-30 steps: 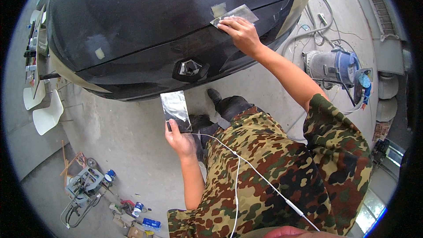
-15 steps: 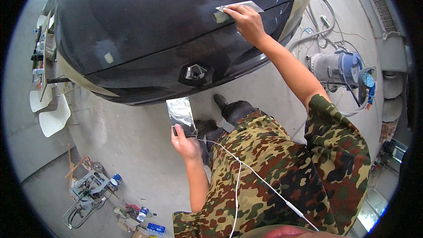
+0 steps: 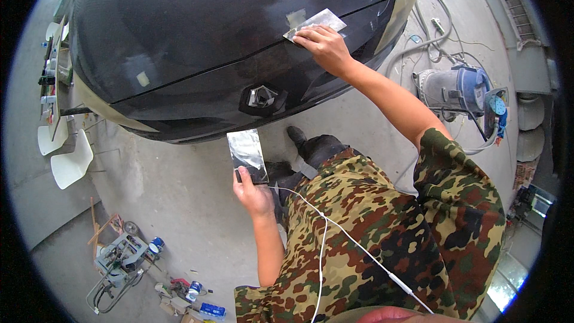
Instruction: The person applies body filler to several spots on a dark gray car using a metal spreader. They work on the front fender, door, and hood, smoothing the filler into each area. The person periodically scrapes excess filler from the spreader and continues applying to additional spots.
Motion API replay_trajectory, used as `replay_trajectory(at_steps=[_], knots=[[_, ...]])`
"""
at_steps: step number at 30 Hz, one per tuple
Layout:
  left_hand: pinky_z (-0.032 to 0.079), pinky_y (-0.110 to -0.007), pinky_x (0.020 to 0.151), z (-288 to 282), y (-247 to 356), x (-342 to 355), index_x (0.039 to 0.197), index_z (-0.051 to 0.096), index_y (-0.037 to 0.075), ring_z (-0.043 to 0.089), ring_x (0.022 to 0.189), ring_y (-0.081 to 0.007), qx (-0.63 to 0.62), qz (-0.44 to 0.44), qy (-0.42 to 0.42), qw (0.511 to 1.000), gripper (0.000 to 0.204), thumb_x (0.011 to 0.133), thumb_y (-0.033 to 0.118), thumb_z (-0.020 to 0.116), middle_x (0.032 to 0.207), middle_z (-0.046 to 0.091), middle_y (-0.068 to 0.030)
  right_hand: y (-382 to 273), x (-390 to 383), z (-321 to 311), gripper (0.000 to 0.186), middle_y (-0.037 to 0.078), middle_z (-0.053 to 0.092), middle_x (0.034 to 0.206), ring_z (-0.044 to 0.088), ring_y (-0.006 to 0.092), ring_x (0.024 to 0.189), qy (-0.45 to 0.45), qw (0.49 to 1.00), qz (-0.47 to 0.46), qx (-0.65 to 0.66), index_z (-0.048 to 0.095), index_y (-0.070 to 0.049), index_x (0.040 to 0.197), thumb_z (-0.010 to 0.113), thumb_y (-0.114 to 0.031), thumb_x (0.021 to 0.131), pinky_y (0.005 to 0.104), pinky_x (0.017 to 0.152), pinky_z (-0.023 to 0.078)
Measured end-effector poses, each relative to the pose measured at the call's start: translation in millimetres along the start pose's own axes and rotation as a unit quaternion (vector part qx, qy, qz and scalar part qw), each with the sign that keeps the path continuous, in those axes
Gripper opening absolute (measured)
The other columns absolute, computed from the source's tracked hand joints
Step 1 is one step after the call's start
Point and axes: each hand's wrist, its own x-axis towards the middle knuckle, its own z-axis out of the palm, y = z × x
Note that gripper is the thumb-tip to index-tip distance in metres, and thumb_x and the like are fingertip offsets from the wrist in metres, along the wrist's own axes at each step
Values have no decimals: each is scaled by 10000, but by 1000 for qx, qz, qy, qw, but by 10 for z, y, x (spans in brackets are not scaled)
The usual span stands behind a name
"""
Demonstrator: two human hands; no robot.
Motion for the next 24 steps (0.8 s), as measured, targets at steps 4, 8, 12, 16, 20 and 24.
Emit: replay_trajectory(at_steps=[4, 8, 12, 16, 20, 24], knots=[[511, -364, 970, 1, -29, -11, 1255, 581, -62, 646, 1105, -217, 5, -4, 2, 1000, 342, 1107, 235, 498, 1208, 660, -129, 39, -2, 10, 333, 63, 729, 1154, 706, 265, 1043, 6, 1000, 4, 4, 744, -91, 1135, 648, -34, 821, 394, 948, 544], [510, -361, 957, -11, -57, 0, 1244, 586, -65, 646, 1077, -213, 12, 10, 4, 1000, 342, 1106, 237, 502, 1200, 660, -133, 152, 121, 66, 346, 76, 721, 1185, 703, 289, 1055, 42, 998, 37, -12, 737, -75, 1151, 635, -23, 825, 402, 937, 551], [508, -356, 950, -6, -67, 19, 1237, 589, -65, 641, 1069, -208, 17, 12, 20, 1000, 347, 1105, 244, 506, 1193, 661, -132, 208, 197, 137, 291, 66, 734, 1158, 705, 266, 1075, 29, 999, 21, -16, 748, -93, 1125, 630, -67, 860, 406, 971, 536], [506, -357, 960, 7, -39, 17, 1242, 587, -68, 640, 1082, -214, 17, 22, 13, 1000, 351, 1104, 244, 508, 1203, 659, -137, 156, 114, 140, 287, 55, 733, 1179, 701, 245, 1101, 46, 999, -2, -17, 750, -103, 1124, 626, -71, 867, 415, 997, 525], [503, -363, 980, 6, -13, -27, 1262, 581, -75, 640, 1106, -222, 4, 25, -11, 1000, 357, 1105, 235, 500, 1223, 655, -143, 95, -25, 63, 305, 55, 738, 1195, 698, 245, 1147, 9, 1000, 15, 10, 750, -84, 1130, 644, -23, 851, 409, 1049, 514], [498, -366, 995, -39, -30, -137, 1279, 574, -80, 637, 1124, -223, 7, 11, -4, 1000, 362, 1106, 226, 491, 1237, 653, -142, 93, -70, -15, 307, 57, 727, 1193, 692, 241, 1111, 33, 999, -26, -2, 740, -103, 1139, 623, -63, 858, 404, 1003, 515]])
